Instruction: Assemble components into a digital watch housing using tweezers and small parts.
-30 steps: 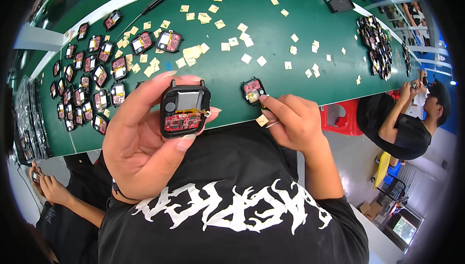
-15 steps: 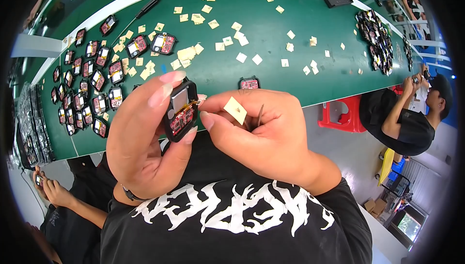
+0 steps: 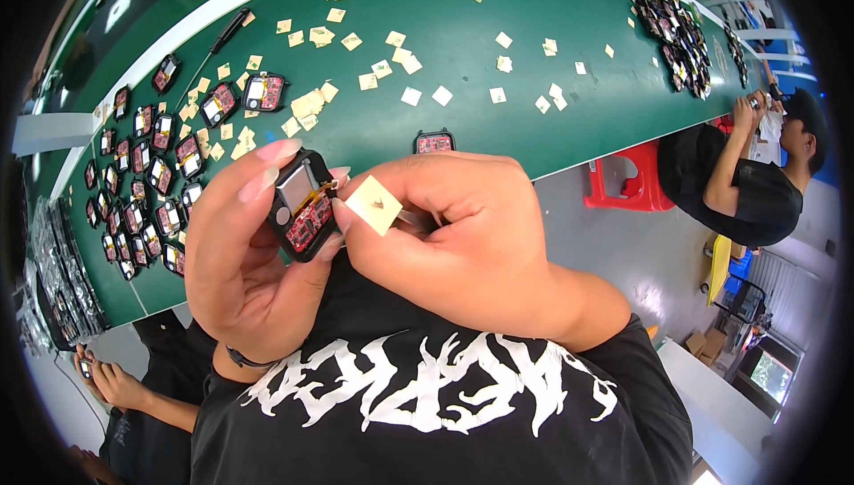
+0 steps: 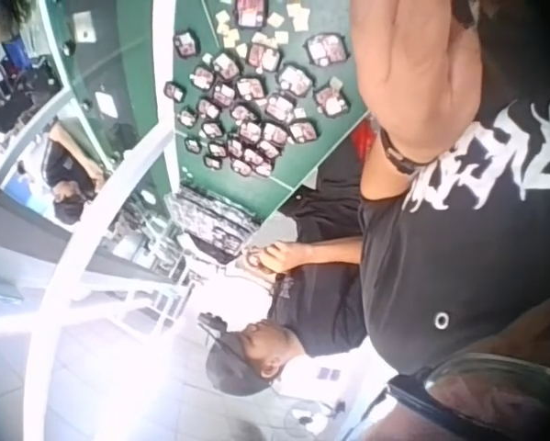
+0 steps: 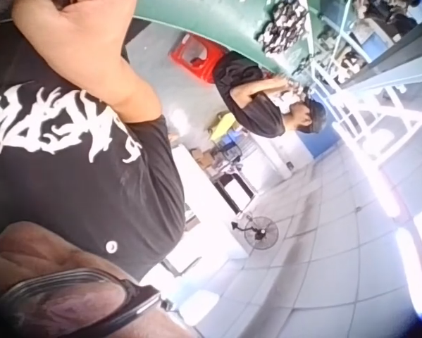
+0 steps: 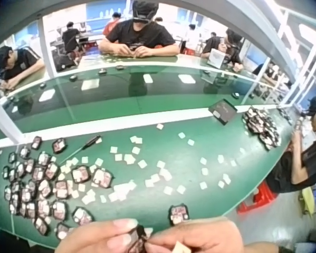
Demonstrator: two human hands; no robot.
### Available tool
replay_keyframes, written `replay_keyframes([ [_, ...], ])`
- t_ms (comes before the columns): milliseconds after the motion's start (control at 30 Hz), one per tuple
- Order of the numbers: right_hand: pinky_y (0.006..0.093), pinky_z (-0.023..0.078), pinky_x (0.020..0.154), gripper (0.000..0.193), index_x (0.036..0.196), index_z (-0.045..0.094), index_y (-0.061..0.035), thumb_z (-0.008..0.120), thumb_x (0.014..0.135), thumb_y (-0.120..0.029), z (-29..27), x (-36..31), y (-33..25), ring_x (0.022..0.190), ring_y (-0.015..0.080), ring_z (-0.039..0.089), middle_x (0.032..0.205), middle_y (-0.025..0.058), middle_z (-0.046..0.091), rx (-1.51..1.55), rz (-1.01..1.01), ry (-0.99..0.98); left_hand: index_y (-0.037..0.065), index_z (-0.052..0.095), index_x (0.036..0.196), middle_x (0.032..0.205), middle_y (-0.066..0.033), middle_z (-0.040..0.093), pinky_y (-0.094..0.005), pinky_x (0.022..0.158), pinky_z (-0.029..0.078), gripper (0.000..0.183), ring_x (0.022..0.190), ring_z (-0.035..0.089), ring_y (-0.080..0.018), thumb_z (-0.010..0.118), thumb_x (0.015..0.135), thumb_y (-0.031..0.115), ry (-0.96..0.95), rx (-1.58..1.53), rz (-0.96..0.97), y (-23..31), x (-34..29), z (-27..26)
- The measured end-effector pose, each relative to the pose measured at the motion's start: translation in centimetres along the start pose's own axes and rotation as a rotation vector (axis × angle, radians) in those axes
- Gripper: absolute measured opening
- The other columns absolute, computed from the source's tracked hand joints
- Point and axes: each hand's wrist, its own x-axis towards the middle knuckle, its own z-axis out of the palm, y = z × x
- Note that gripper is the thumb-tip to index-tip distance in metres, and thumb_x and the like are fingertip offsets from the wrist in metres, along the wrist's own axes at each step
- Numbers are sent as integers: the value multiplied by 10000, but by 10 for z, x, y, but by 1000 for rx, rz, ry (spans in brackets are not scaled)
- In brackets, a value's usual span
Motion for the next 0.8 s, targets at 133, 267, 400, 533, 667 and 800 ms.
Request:
replay_keyframes([
  [133,205,442,571,32,888,716,57,710,858,47,-3,-1,-6,673,62,605,825,77,707,-87,25,-44,-36,479,1380,1358,-322,500,-439,886,605,631,1066,678,-394,701,804,-167,26,19,12,1,-1,1],
  [267,207,439,562,37,889,718,55,717,854,44,-1,-3,-2,669,61,606,825,79,709,-67,-40,-19,-46,486,1371,1360,-315,503,-433,899,600,621,1087,670,-383,692,801,-181,17,21,14,2,-1,0],
  [400,206,430,545,15,838,712,30,723,834,40,2,-2,-3,640,46,595,758,53,697,-177,-75,1,-56,489,1365,1361,-314,503,-434,910,599,609,1119,657,-385,677,804,-196,20,30,-5,3,-5,4],
  [533,212,416,528,49,791,702,3,717,822,38,8,-3,0,605,32,569,701,14,681,-247,-94,95,-56,479,1371,1374,-317,487,-450,932,595,607,1142,646,-401,652,811,-214,13,44,11,0,-7,6],
  [667,231,415,518,42,809,711,4,731,844,-7,-1,0,-2,588,52,576,697,29,681,-240,-105,25,-46,427,1413,1402,-308,460,-480,970,579,644,1157,637,-399,664,830,-180,13,-129,-122,3,-8,3],
  [800,255,447,519,82,861,739,4,769,842,-69,-22,-3,-5,562,108,589,679,67,666,-326,-181,-103,-52,396,1424,1414,-287,451,-508,990,569,649,1192,615,-384,700,853,-100,135,-579,-294,3,-9,7],
])
